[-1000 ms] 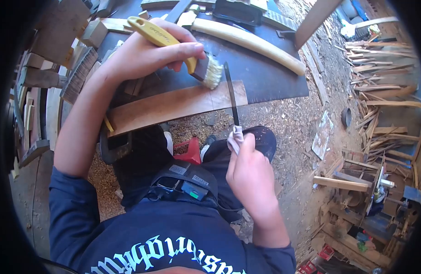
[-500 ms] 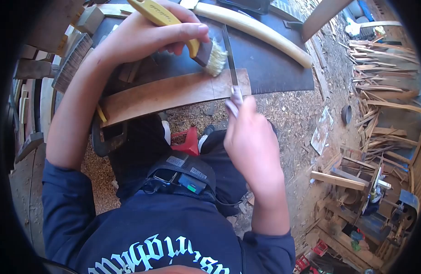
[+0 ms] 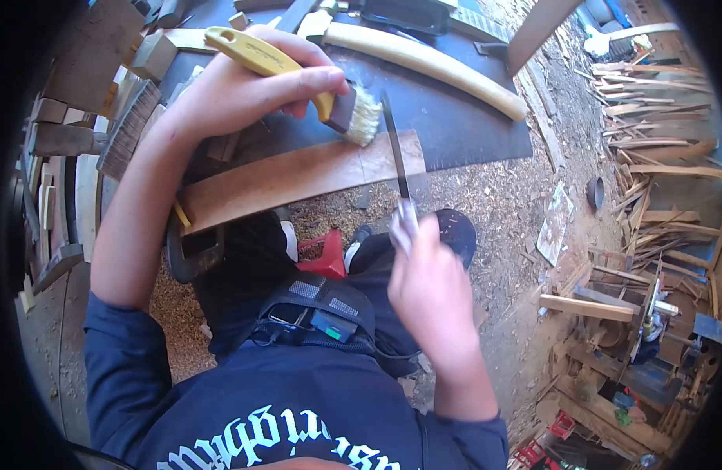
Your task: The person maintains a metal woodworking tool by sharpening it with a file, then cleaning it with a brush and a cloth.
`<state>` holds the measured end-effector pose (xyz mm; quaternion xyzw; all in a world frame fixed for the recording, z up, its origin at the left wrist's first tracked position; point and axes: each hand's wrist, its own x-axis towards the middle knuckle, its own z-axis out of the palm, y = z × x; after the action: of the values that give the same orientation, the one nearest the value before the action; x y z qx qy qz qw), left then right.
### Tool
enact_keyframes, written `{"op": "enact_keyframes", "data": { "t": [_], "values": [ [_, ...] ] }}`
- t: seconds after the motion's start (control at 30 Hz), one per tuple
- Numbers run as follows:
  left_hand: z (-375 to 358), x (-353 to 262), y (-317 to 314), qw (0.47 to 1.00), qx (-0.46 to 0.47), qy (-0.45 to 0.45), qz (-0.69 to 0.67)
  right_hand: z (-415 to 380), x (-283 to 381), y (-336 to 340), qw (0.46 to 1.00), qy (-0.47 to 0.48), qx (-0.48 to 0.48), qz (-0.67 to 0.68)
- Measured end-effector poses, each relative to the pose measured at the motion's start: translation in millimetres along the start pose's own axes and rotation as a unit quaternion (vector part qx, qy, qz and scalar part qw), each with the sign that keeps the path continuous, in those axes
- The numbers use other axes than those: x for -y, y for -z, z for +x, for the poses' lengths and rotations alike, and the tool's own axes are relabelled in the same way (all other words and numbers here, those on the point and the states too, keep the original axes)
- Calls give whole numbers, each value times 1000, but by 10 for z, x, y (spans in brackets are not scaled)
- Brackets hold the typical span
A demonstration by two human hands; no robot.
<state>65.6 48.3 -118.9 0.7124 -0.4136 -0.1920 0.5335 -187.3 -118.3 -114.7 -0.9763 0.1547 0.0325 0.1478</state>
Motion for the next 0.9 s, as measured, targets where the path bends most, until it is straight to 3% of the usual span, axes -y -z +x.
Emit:
{"op": "enact_keyframes", "data": {
  "t": [0.1,0.23,0.47,0.53,0.57,0.8,0.9],
  "values": [
    [-10,-7,-12,999,-4,15,-36,-229,-24,-24,1000,-16,16,-5],
    [37,3,-1,1000,15,1,-17,347,-13,-5,1000,21,0,10],
    [19,-6,-14,999,17,14,-38,-226,-49,-29,999,-24,20,6],
    [6,-31,-38,999,8,19,-37,72,51,12,999,-8,2,-52],
    [27,13,-35,1000,12,2,-25,251,54,18,1000,12,-6,-18],
    [-3,-17,-29,1000,10,5,3,-118,-51,-127,1000,-18,-6,0],
    [29,1,-52,999,16,-15,-25,234,-44,-100,1000,17,-10,6]
  ]
}}
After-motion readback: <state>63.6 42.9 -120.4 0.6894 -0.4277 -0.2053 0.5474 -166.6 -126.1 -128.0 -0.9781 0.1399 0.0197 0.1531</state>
